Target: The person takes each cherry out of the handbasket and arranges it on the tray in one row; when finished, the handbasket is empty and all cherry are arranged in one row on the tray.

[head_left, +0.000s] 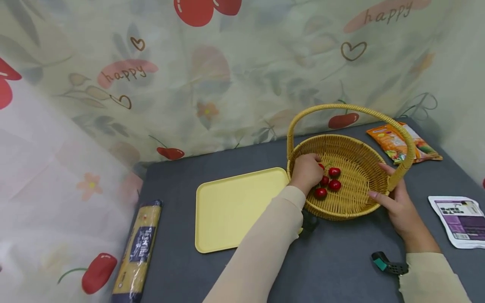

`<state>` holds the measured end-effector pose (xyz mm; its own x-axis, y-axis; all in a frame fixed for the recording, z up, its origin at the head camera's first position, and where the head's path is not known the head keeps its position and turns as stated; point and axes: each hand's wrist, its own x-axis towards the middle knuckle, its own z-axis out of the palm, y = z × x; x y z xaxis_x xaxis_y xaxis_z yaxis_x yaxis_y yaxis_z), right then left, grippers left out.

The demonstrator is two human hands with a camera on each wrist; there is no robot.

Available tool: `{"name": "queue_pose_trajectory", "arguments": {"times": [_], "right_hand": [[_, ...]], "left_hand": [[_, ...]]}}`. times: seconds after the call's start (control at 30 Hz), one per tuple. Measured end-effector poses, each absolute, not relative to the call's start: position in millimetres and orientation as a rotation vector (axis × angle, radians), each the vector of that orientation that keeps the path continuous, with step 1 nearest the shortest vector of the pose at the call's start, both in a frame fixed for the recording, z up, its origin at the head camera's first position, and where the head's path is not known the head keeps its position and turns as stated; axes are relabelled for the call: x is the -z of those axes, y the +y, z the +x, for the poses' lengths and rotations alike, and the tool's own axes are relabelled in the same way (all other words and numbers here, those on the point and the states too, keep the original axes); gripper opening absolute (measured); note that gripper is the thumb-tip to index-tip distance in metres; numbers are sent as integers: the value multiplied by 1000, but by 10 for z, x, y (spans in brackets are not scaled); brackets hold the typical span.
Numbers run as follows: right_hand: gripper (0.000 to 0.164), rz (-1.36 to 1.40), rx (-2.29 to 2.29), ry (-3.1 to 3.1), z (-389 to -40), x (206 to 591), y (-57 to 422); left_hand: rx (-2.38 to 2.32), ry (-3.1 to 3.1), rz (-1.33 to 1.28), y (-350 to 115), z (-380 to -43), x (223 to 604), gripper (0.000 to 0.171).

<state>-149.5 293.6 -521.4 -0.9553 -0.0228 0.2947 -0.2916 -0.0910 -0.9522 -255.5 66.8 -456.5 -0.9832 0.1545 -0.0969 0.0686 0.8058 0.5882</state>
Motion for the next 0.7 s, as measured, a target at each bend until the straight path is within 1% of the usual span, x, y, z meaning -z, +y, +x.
{"name": "queue_pose_trajectory", "arguments": {"times": [0.1,0.2,0.4,0.57,0.7], "right_hand": [[75,355,-2165,-1976,-1489,5230,2952],[75,352,-2164,-1973,-1480,5239,2963],[76,341,-2148,-1993,-1473,5232,2960],[76,341,-2151,-2004,-1477,5214,2959],[76,349,-2154,-2011,-1487,5207,2953]], "left_hand": [[-783,2907,251,692,-2558,4586,30],[-784,2913,261,706,-2558,4603,27],[-1058,2862,225,700,-2560,4600,29],[-1319,2817,289,648,-2531,4564,27],[-1632,2711,364,594,-2492,4530,26]]}}
